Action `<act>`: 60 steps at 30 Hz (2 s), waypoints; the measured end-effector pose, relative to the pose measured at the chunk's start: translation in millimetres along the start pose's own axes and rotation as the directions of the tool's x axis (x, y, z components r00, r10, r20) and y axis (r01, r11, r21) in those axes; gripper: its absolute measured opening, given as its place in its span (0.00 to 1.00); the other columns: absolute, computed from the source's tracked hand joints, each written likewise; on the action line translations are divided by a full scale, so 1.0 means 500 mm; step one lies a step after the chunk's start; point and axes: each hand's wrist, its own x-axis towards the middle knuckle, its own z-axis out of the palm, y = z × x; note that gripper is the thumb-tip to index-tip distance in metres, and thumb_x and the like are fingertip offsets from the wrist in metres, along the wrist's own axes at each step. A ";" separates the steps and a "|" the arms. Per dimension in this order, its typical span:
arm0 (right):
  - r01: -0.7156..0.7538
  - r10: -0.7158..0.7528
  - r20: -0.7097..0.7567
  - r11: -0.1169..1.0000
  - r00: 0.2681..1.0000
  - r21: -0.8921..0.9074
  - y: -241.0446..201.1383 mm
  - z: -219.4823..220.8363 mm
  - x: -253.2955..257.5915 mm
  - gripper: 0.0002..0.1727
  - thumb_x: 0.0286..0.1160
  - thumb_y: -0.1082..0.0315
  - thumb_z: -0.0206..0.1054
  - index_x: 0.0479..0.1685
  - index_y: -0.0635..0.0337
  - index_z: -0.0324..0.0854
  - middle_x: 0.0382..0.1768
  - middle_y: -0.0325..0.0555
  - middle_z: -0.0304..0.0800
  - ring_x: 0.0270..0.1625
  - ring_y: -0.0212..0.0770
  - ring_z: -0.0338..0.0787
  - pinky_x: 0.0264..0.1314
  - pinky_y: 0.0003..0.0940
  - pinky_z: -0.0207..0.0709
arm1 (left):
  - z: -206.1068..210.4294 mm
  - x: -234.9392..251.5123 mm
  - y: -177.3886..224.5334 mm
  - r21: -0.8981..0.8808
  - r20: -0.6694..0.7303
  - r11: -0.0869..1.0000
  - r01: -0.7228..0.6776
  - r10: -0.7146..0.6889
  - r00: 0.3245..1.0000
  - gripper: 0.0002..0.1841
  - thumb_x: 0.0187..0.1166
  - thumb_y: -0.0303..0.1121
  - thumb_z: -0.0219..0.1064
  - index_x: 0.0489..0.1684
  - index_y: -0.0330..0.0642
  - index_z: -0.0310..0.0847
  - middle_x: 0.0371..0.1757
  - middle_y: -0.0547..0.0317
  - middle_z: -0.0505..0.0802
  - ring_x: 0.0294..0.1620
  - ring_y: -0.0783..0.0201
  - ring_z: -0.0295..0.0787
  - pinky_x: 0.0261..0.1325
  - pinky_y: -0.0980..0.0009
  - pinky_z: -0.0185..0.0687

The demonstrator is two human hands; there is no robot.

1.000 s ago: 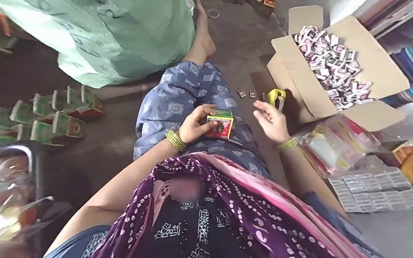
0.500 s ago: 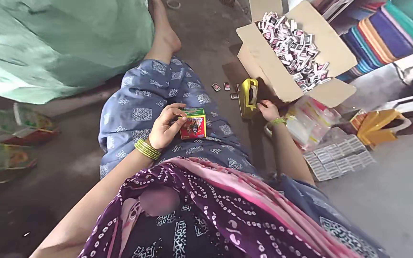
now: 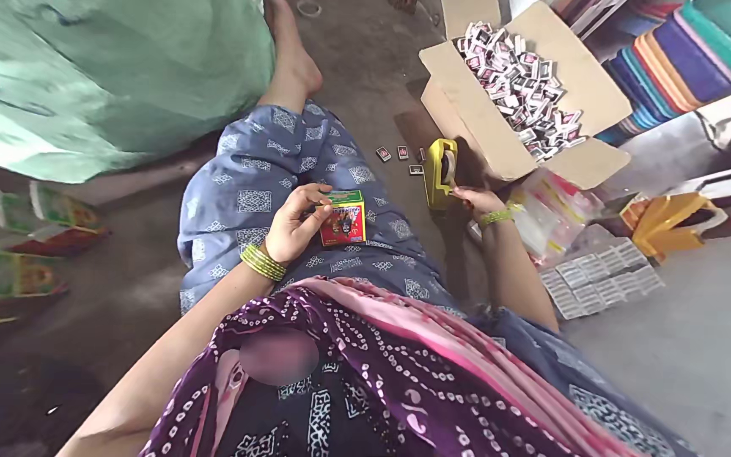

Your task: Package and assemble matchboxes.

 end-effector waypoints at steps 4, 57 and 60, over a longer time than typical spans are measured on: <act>-0.094 0.093 -0.014 0.981 0.996 -0.170 0.027 0.000 -0.025 0.26 0.71 0.47 0.77 0.62 0.54 0.89 0.58 0.51 0.93 0.62 0.46 0.90 0.68 0.50 0.80 | 0.004 0.000 0.001 -0.010 -0.009 1.000 0.012 -0.012 1.000 0.09 0.85 0.34 0.63 0.52 0.39 0.83 0.72 0.50 0.83 0.67 0.60 0.86 0.66 0.62 0.87; 0.455 -0.496 0.291 0.868 0.818 0.200 -0.218 0.382 -0.298 0.08 0.65 0.60 0.81 0.38 0.52 0.94 0.58 0.43 0.87 0.60 0.40 0.86 0.57 0.40 0.84 | 0.026 0.008 0.018 0.132 -0.123 0.987 -0.094 0.110 0.986 0.19 0.63 0.35 0.86 0.43 0.34 0.84 0.59 0.45 0.89 0.63 0.57 0.87 0.63 0.62 0.89; 0.380 -0.415 0.277 0.909 0.867 0.172 -0.225 0.387 -0.289 0.23 0.57 0.63 0.82 0.58 0.49 0.91 0.55 0.44 0.87 0.56 0.41 0.86 0.54 0.43 0.83 | 0.022 0.006 0.021 0.122 -0.091 0.988 -0.096 0.108 0.990 0.20 0.63 0.36 0.86 0.42 0.36 0.81 0.57 0.48 0.89 0.62 0.59 0.88 0.62 0.62 0.89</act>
